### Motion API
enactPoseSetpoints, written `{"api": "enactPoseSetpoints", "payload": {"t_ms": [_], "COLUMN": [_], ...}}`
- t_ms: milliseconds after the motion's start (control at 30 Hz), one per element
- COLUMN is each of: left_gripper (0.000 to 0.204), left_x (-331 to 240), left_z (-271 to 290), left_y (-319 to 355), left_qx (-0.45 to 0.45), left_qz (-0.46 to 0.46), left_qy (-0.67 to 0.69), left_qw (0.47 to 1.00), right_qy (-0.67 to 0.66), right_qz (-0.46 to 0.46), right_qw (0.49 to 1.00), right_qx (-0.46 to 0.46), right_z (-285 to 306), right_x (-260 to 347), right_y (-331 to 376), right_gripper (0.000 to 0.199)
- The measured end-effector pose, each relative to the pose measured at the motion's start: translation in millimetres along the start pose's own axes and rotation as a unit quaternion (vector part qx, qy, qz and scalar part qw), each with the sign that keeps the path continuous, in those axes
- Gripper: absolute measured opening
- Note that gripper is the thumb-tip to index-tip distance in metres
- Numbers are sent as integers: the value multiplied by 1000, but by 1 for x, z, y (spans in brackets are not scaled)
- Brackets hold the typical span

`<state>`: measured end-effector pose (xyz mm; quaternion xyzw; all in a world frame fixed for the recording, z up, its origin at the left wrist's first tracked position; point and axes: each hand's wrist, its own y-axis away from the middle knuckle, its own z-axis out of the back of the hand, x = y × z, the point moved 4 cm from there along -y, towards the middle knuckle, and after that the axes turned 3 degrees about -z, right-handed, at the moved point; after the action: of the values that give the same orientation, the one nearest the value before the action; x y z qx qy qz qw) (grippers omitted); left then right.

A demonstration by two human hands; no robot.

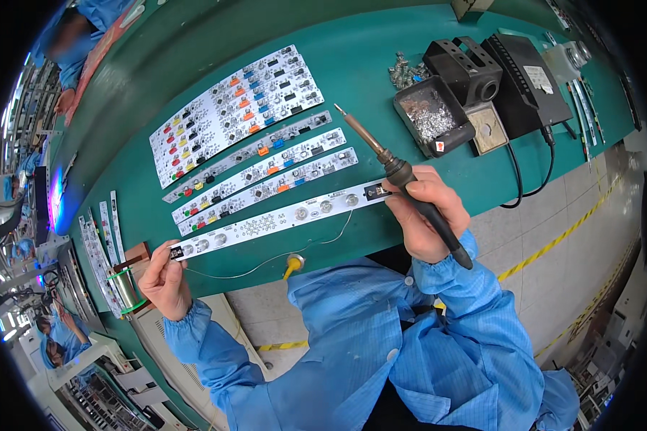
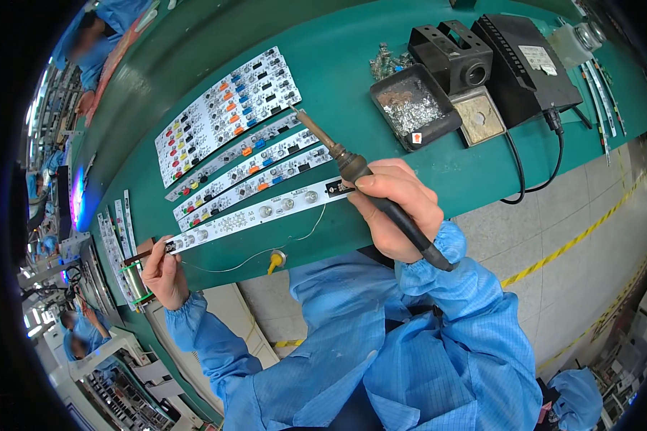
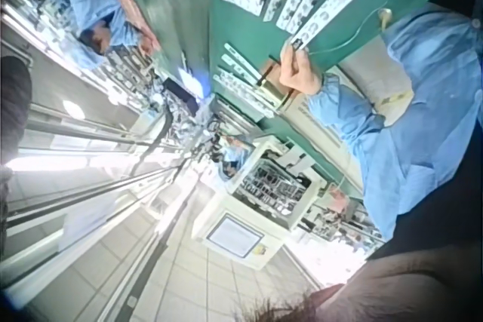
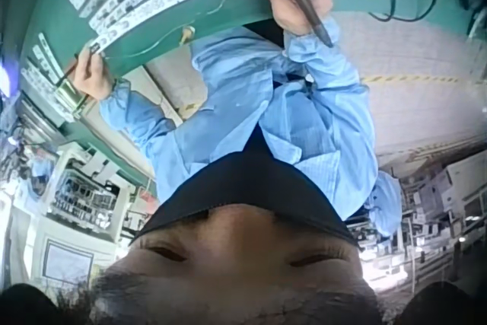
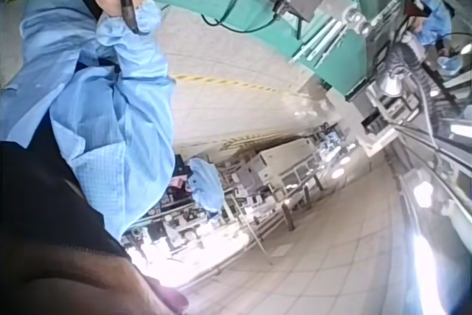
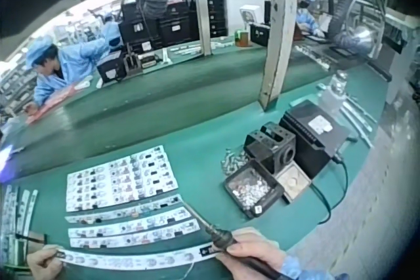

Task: Soldering electrical components onto long LED PCB strips at a manual assembly station.

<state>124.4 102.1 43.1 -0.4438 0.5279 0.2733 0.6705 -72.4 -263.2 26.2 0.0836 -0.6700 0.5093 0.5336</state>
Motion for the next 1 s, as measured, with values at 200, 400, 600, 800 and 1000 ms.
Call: {"api": "enactPoseSetpoints", "payload": {"t_ms": [200,400,600,800,1000], "left_gripper": [21,22,37,24,24], "left_x": [-15,-17,22,-12,-15], "left_z": [-18,6,-4,-19,-18], "left_y": [-9,-82,-183,-118,-37], "left_qx": [-14,-64,-148,-87,-25], "left_qz": [9,116,178,19,33], "left_qy": [-86,13,84,-325,-583], "left_qw": [996,991,969,941,811], "right_qy": [-79,-78,-75,30,179], "right_qz": [-144,-100,-117,-119,-97], "right_qw": [985,984,984,992,977], "right_qx": [-49,-124,-113,-31,60], "right_z": [3,6,3,-3,-17], "right_x": [-3,-5,-6,0,3], "right_y": [16,14,15,9,-12], "right_gripper": [47,49,49,54,58]}}
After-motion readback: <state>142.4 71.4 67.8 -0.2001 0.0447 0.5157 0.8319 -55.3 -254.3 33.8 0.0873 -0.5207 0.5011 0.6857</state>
